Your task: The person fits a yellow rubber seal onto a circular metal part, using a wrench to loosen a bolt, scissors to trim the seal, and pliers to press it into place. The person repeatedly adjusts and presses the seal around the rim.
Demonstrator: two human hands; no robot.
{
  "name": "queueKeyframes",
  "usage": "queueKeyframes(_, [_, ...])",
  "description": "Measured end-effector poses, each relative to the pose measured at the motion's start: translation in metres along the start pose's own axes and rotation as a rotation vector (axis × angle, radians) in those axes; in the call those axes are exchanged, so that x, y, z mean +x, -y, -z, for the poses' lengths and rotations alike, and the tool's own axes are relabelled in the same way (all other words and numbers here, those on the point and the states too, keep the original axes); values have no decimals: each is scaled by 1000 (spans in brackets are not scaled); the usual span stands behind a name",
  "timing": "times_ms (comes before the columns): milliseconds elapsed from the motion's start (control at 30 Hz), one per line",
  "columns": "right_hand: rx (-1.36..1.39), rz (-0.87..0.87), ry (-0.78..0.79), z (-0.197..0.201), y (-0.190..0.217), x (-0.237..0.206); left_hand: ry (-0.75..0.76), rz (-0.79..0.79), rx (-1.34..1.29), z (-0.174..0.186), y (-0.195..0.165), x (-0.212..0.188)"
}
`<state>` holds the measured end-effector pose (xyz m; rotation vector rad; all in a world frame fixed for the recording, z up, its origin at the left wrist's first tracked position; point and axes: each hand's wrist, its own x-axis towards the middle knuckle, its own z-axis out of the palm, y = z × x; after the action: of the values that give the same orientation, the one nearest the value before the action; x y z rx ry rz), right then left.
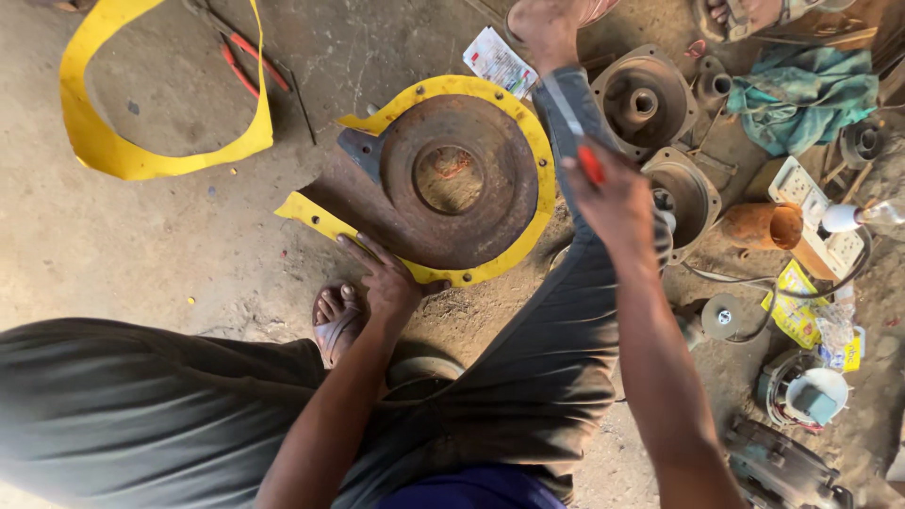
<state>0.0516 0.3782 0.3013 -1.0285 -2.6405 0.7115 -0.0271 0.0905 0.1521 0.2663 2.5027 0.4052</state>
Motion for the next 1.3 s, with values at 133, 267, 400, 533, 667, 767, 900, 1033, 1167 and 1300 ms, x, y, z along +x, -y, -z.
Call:
queueKeyframes(133, [-203, 75, 155, -35, 34, 28, -19, 13, 0, 2, 3, 1])
queueKeyframes(267, [-345, -49, 252, -51, 38, 34, 26, 43, 39, 1, 5, 3])
queueKeyframes(400, [-394, -49, 295, -54, 33, 40, 18, 20, 1, 0, 7, 3])
queueKeyframes(533, [-442, -59, 324, -49, 40, 54, 25, 28, 8, 1, 4, 2])
queueKeyframes(667, [-463, -119, 376, -52, 55, 60, 8, 35, 12, 2, 2, 2])
queueKeyframes(767, [-447, -159, 384, -64, 60, 53, -1, 44, 10, 3, 2, 2])
queueKeyframes(900, [-418, -112, 310, -79, 51, 36, 27, 53, 24, 3, 2, 2])
queueKeyframes(1033, [-292, -193, 321, -87, 26, 33, 72, 81, 35, 1, 2, 3])
queueKeyframes(1167, [-103, -263, 378, -88, -8, 40, 40, 12, -13, 0, 6, 3])
queueKeyframes(1300, [440, -459, 392, -76, -35, 44, 33, 28, 23, -3, 7, 4])
